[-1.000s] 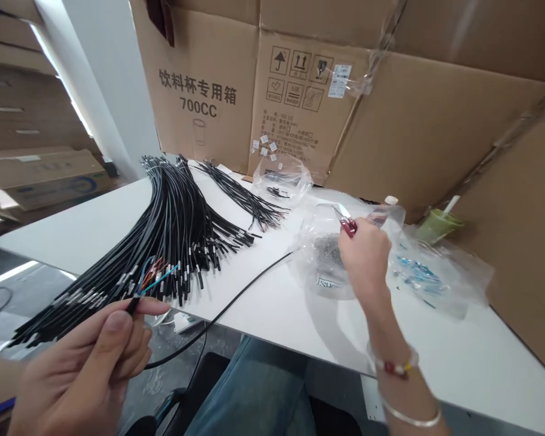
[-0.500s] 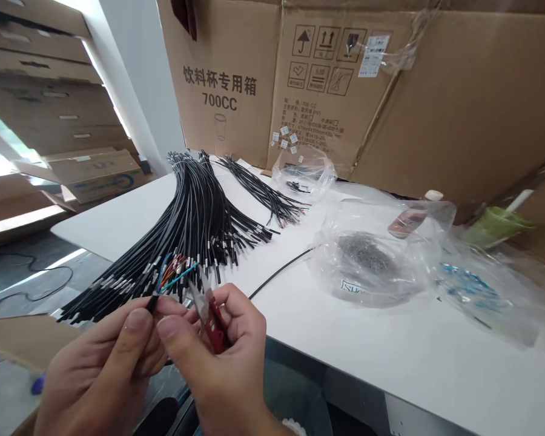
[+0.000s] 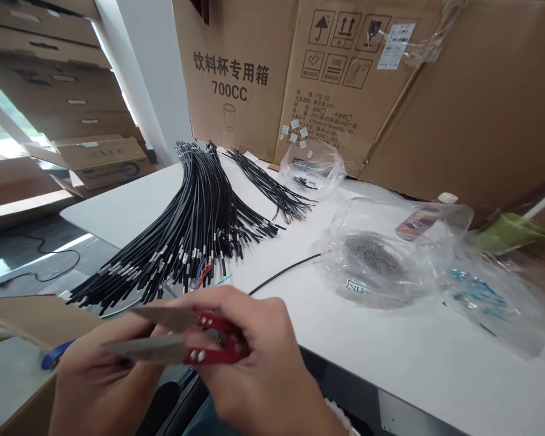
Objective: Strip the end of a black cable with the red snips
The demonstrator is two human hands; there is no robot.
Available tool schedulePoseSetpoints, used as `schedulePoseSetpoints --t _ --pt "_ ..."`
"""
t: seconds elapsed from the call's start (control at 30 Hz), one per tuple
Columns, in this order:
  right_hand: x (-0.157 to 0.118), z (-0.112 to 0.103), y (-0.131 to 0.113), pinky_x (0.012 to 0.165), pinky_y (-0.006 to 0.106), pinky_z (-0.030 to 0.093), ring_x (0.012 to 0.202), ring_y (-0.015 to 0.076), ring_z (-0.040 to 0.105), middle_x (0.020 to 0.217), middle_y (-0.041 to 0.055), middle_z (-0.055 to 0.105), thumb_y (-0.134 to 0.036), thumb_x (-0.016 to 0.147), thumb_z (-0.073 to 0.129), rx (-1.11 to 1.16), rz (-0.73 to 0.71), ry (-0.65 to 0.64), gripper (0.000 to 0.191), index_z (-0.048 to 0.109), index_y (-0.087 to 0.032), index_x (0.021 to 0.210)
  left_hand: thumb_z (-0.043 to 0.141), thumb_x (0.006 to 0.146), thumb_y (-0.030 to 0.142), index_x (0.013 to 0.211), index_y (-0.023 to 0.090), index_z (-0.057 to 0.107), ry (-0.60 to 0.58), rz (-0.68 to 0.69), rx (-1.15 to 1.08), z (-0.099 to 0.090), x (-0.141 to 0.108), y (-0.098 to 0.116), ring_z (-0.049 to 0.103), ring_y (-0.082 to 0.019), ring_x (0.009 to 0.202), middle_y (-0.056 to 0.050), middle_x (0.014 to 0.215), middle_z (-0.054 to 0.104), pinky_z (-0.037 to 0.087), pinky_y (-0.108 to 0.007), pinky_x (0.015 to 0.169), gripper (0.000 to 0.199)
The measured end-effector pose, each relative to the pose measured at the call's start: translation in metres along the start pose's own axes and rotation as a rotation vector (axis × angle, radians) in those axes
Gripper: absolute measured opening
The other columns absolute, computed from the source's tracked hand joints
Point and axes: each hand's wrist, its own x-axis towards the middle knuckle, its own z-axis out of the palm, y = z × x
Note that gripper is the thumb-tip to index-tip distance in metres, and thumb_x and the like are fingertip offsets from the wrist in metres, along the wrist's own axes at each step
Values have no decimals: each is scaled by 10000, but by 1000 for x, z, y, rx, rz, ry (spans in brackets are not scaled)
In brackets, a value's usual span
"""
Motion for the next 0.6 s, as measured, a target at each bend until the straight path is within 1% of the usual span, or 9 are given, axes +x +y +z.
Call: schedulePoseSetpoints --t 0.07,0.1,0.17,0.2,0.23,0.3,0.33,0.47,0.6 --pt "3 -15 -9 512 114 479 541 61 579 709 -69 688 -133 738 726 116 212 -99 265 681 -298 941 578 799 317 642 245 746 -92 -17 -33 1 1 0 459 -84 377 44 439 568 375 -146 360 240" --pt "3 -20 -12 533 121 491 573 74 602 706 -68 684 -156 710 763 153 284 -118 314 671 -308 970 564 806 307 649 251 748 -119 -42 -41 1 1 0 459 -83 390 44 452 574 372 -144 368 249" --pt "2 -30 -17 534 128 487 587 91 610 657 -76 652 -193 636 830 148 353 -111 490 637 -340 1062 559 797 296 631 259 748 -123 -105 -40 1 1 1 442 -83 391 45 446 561 353 -146 370 254" --pt "0 -33 -19 512 125 470 568 89 593 639 -78 635 -224 629 841 116 347 -101 541 615 -350 1105 559 791 295 616 262 746 -118 -120 -36 1 0 2 426 -82 383 46 430 543 338 -149 365 258" --pt "-2 -36 -20 486 121 445 541 84 566 627 -76 620 -266 651 831 62 326 -87 537 601 -352 1129 560 785 298 610 266 748 -113 -127 -34 1 0 2 407 -80 370 48 413 524 320 -153 357 259" --pt "-5 -40 -21 441 123 386 484 70 490 585 -76 578 -336 743 764 -77 262 -97 424 590 -335 1130 562 777 301 622 275 756 -110 -134 -41 1 0 3 400 -79 361 50 413 531 307 -157 351 250" --pt "-6 -41 -22 425 129 359 458 66 451 556 -81 551 -350 781 730 -141 231 -121 370 586 -324 1121 562 775 292 636 280 760 -120 -134 -54 1 0 3 431 -80 373 50 436 565 325 -152 363 243" --pt "-6 -39 -23 392 153 282 421 55 392 524 -106 516 -331 797 717 -263 125 -188 326 554 -296 1077 564 770 242 656 289 762 -161 -111 -100 1 0 3 563 -83 459 61 545 674 412 -120 446 233" --pt "-6 -36 -22 394 170 260 435 48 379 575 -97 549 -338 805 701 -357 35 -167 246 583 -275 1011 561 770 259 590 276 736 -171 -121 -85 0 0 3 517 -78 419 64 474 619 385 -122 414 251"
